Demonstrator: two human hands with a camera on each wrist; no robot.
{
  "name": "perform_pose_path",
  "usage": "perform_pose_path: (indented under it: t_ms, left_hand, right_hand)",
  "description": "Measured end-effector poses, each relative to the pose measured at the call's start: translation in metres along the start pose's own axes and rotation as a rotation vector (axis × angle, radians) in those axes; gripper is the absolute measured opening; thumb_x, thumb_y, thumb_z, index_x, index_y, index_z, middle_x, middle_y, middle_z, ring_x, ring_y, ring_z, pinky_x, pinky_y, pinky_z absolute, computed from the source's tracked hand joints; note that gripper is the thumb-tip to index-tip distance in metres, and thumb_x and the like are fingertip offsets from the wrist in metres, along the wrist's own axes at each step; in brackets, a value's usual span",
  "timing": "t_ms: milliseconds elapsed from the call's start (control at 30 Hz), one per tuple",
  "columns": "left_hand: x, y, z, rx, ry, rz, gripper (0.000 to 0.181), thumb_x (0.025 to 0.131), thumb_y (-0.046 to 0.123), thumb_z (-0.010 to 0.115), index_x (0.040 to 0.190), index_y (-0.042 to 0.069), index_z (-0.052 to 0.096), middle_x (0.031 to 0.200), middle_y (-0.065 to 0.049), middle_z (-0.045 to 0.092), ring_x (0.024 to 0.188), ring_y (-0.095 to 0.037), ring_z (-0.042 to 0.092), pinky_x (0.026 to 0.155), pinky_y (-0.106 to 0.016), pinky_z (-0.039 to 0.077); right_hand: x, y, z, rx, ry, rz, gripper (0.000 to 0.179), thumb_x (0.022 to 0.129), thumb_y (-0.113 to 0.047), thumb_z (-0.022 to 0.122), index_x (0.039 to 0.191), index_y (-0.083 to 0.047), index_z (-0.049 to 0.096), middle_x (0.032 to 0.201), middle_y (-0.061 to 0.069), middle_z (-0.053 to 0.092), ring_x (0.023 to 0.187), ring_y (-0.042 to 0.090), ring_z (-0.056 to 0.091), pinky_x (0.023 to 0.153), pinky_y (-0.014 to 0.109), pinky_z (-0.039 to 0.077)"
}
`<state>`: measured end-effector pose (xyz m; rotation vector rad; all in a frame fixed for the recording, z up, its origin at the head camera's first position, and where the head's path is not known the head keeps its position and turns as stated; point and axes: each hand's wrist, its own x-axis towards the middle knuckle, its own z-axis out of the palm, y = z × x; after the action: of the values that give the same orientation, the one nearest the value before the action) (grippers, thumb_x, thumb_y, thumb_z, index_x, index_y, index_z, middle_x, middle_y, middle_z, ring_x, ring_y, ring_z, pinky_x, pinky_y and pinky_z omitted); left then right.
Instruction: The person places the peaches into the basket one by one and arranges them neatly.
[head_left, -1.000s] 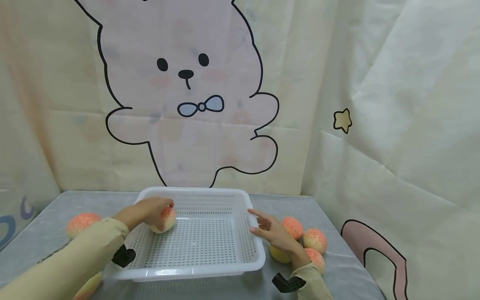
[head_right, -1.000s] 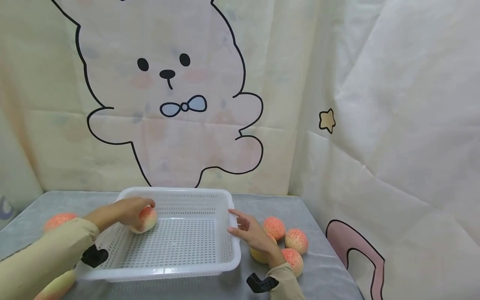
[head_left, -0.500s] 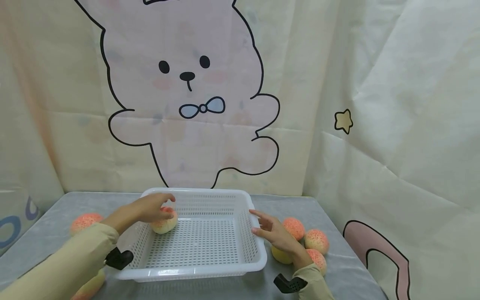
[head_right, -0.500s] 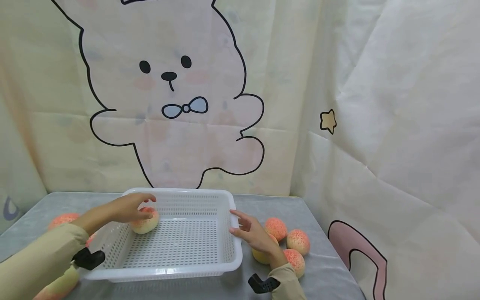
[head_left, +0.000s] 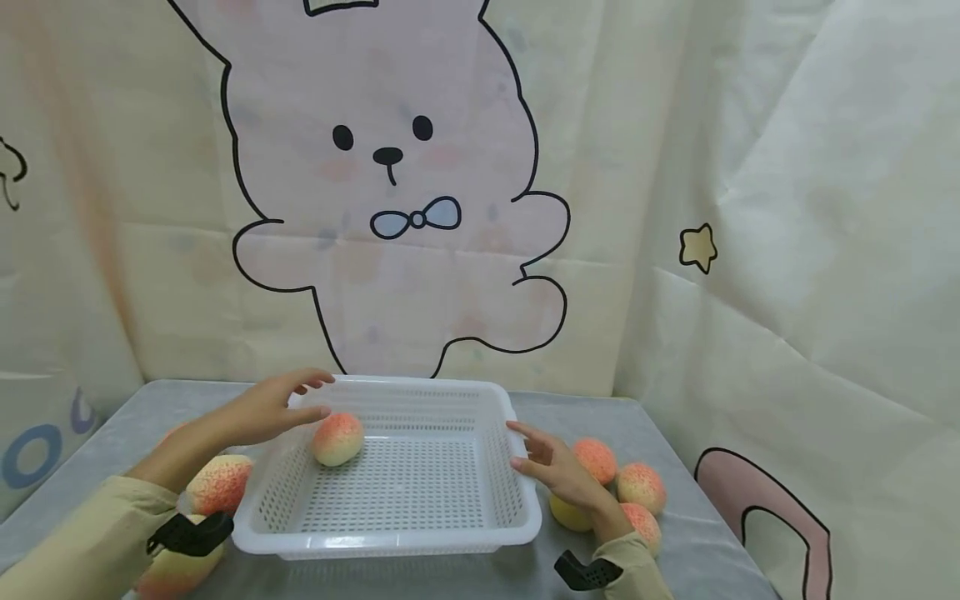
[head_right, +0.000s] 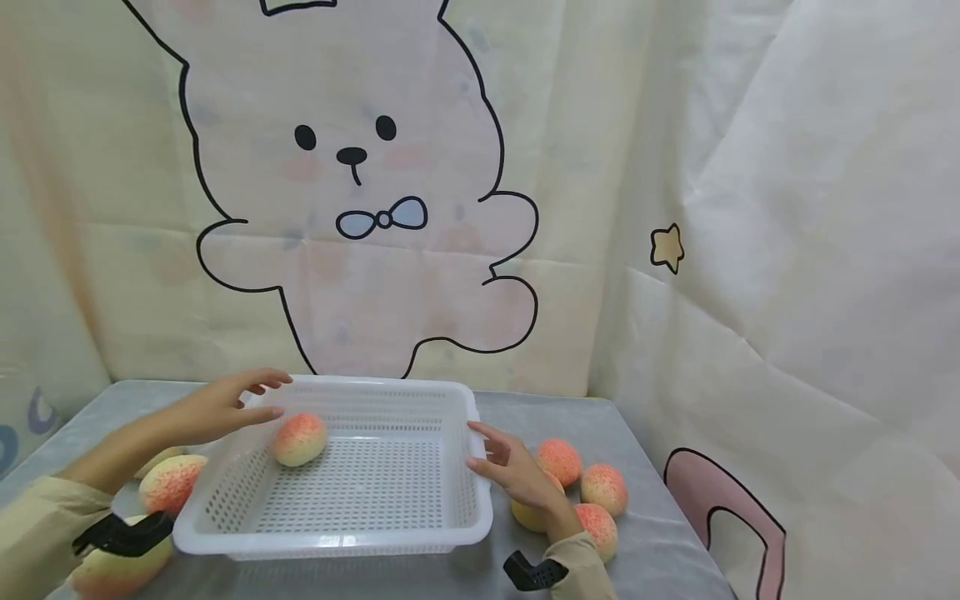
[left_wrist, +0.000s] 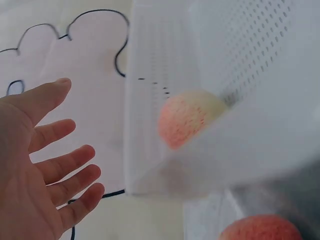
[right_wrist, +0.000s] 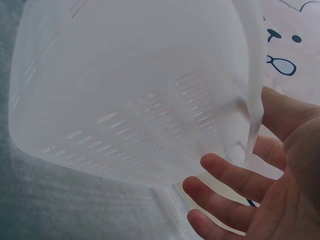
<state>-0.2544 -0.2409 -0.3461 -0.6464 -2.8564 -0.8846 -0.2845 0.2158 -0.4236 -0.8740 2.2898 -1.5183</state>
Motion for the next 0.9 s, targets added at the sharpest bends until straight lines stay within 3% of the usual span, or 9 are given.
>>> perform_pose_path:
  t_ms: [100,267,500,600,667,733,800,900]
  left_hand:
    - [-0.014,-0.004,-0.011,-0.036,0.022,-0.028,0.057,0.096,0.038,0.068,0.140,0.004,0.053,0.135,-0.027,0.059,0.120,-0.047,0.057,0.086,-0.058,0.055]
    - [-0.034,-0.019,-0.028,-0.041,0.082,-0.023,0.053,0.099,0.030,0.065,0.143,0.004,0.051,0.138,-0.027,0.058,0.119,-0.045,0.057,0.088,-0.061,0.053]
    - [-0.056,-0.039,-0.041,-0.038,0.138,-0.030,0.052,0.100,0.022,0.064,0.144,0.000,0.048,0.141,-0.029,0.056,0.118,-0.048,0.058,0.087,-0.067,0.050]
    - [-0.064,-0.047,-0.044,-0.026,0.165,-0.042,0.052,0.100,0.021,0.064,0.145,0.002,0.048,0.138,-0.028,0.058,0.115,-0.015,0.062,0.086,-0.067,0.050]
    - [-0.070,-0.053,-0.046,-0.032,0.172,-0.052,0.052,0.100,0.021,0.064,0.145,0.003,0.047,0.138,-0.027,0.058,0.108,0.009,0.054,0.086,-0.068,0.050]
    - [-0.076,-0.058,-0.047,-0.041,0.178,-0.060,0.052,0.100,0.020,0.064,0.145,0.004,0.046,0.137,-0.027,0.058,0.102,0.025,0.040,0.085,-0.068,0.050]
    - [-0.081,-0.064,-0.047,-0.047,0.183,-0.059,0.052,0.100,0.019,0.064,0.146,0.004,0.046,0.136,-0.028,0.058,0.102,0.027,0.038,0.085,-0.062,0.052]
    - [-0.089,-0.073,-0.047,-0.029,0.203,-0.061,0.051,0.099,0.017,0.065,0.145,0.004,0.047,0.134,-0.026,0.060,0.102,0.026,0.040,0.082,-0.036,0.055]
  right_hand:
    - [-0.003,0.001,0.000,0.012,-0.005,0.006,0.065,0.104,-0.021,0.058,0.158,-0.002,0.028,0.150,0.029,0.048,0.132,0.046,0.053,0.098,0.032,0.054]
    - [-0.005,0.000,-0.002,0.030,0.003,0.018,0.065,0.104,-0.020,0.058,0.159,-0.002,0.028,0.149,0.029,0.049,0.130,0.041,0.056,0.097,0.029,0.053]
    - [-0.004,-0.001,-0.003,0.037,-0.006,0.014,0.065,0.103,-0.019,0.058,0.159,-0.002,0.027,0.149,0.030,0.049,0.126,0.034,0.060,0.094,0.026,0.054]
    - [-0.003,-0.002,-0.003,0.040,-0.009,0.009,0.065,0.103,-0.018,0.058,0.159,-0.002,0.027,0.150,0.030,0.048,0.128,0.040,0.058,0.095,0.028,0.054]
    - [-0.002,-0.003,-0.003,0.038,-0.007,0.009,0.065,0.103,-0.019,0.058,0.159,-0.003,0.028,0.150,0.029,0.048,0.129,0.043,0.056,0.096,0.030,0.054]
    - [-0.001,-0.003,-0.002,0.034,-0.007,0.008,0.066,0.103,-0.020,0.059,0.159,-0.003,0.028,0.150,0.029,0.048,0.130,0.045,0.055,0.097,0.032,0.054]
    - [-0.001,-0.003,-0.002,0.030,-0.008,0.005,0.066,0.103,-0.020,0.059,0.159,-0.003,0.028,0.150,0.028,0.049,0.131,0.045,0.055,0.098,0.032,0.054]
    - [0.000,-0.003,-0.001,0.043,-0.018,-0.001,0.066,0.103,-0.019,0.059,0.159,-0.002,0.028,0.151,0.029,0.048,0.130,0.047,0.054,0.096,0.030,0.054]
